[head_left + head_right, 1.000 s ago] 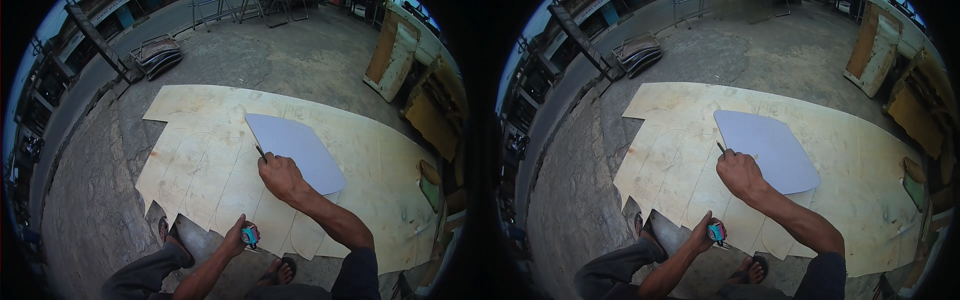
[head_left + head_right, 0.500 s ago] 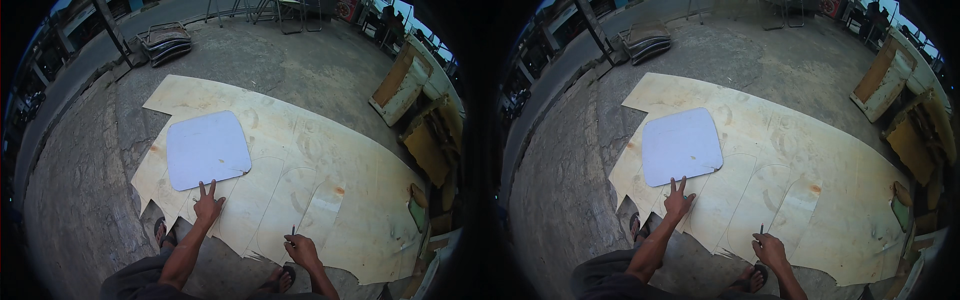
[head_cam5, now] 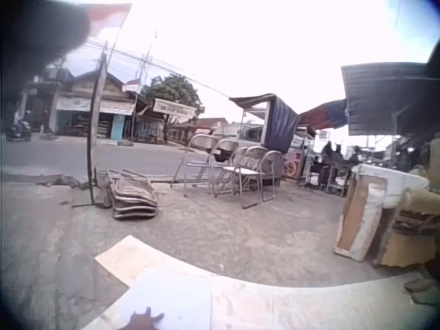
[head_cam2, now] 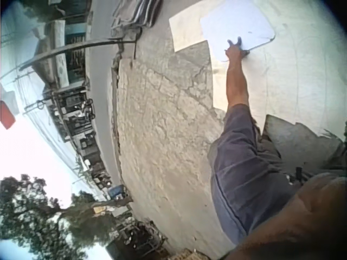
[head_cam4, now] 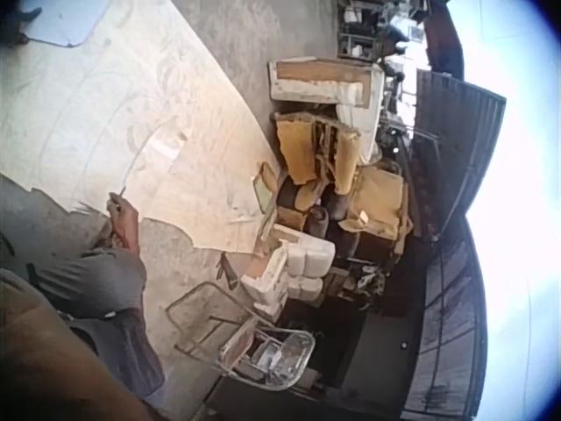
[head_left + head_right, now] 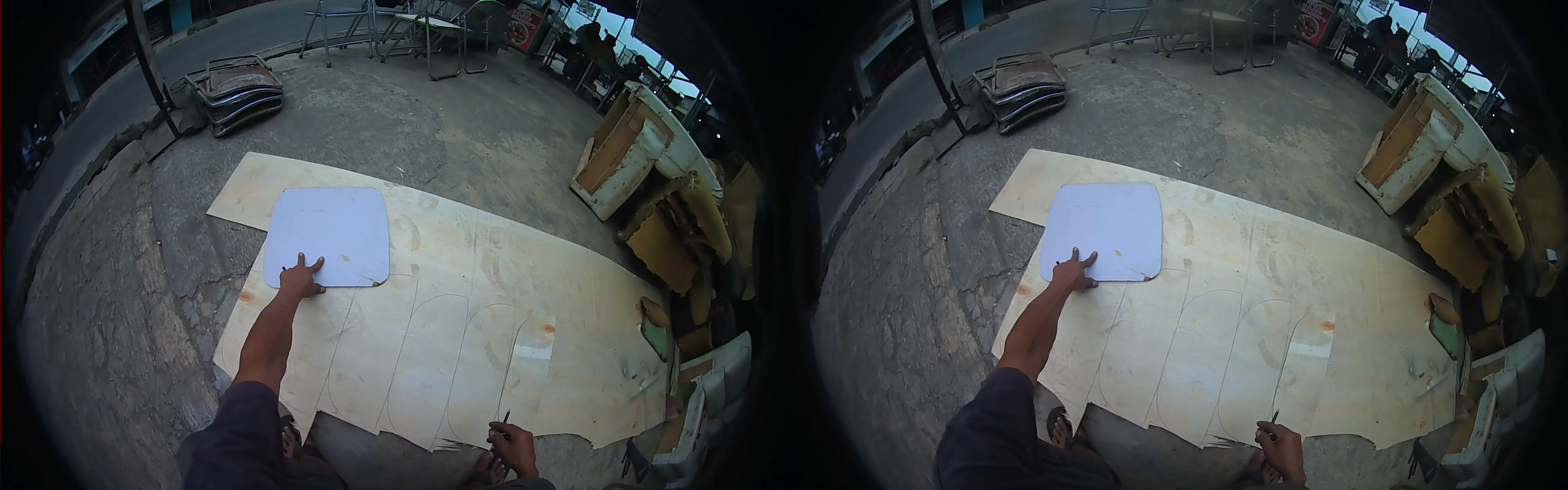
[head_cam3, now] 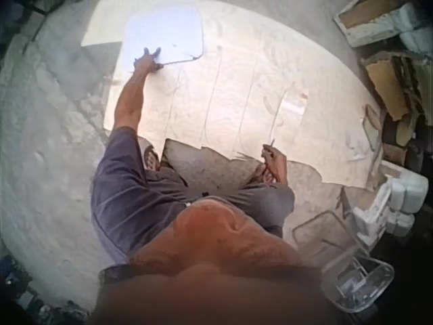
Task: The person traces a pattern onto a large piece of plywood using a template and a pencil, then begins cutting the wood with a hand saw while sitting on the ground.
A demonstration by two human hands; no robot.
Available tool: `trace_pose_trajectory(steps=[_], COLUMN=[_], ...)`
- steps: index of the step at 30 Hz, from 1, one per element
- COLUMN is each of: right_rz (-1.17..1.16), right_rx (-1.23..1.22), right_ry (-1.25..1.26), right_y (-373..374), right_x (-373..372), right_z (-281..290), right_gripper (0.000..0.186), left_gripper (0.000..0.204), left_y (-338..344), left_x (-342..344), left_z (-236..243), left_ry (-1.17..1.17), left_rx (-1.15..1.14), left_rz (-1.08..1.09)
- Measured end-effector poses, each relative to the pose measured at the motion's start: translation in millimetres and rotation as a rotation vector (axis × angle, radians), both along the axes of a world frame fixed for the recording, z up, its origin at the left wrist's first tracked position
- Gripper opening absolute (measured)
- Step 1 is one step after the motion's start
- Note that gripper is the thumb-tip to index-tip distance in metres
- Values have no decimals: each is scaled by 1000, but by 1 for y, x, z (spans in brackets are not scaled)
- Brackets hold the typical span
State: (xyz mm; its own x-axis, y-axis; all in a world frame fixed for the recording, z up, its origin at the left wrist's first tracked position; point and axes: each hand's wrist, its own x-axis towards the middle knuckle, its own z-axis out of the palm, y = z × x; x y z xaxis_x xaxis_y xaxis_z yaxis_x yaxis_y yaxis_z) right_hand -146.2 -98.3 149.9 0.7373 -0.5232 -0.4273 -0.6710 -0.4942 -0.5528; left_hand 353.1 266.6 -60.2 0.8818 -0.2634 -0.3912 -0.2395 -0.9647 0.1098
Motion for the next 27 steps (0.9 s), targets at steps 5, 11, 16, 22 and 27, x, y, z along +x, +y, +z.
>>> trace_pose_trajectory(steps=[5, 11, 16, 22, 27], right_rz=[-273, -415, -181, -258, -259], right_rx=[-59, 66, 175, -19, 79], right_ry=[-12, -57, 76, 157, 127], right_y=[-12, 56, 84, 37, 14], right_x=[-43, -10, 42, 30, -8], right_z=[27, 53, 47, 22, -10], right_gripper=[38, 35, 32, 36, 41], left_gripper=[102, 99, 96, 96, 96], left_y=[24, 18, 27, 26, 18], left_x=[82, 109, 136, 142, 134], left_z=[-9, -16, -11, -8, 0], left_ry=[-19, -7, 42, 29, -47], left_rx=[-37, -47, -23, 2, -53], left_rz=[-102, -148, -136, -141, -72])
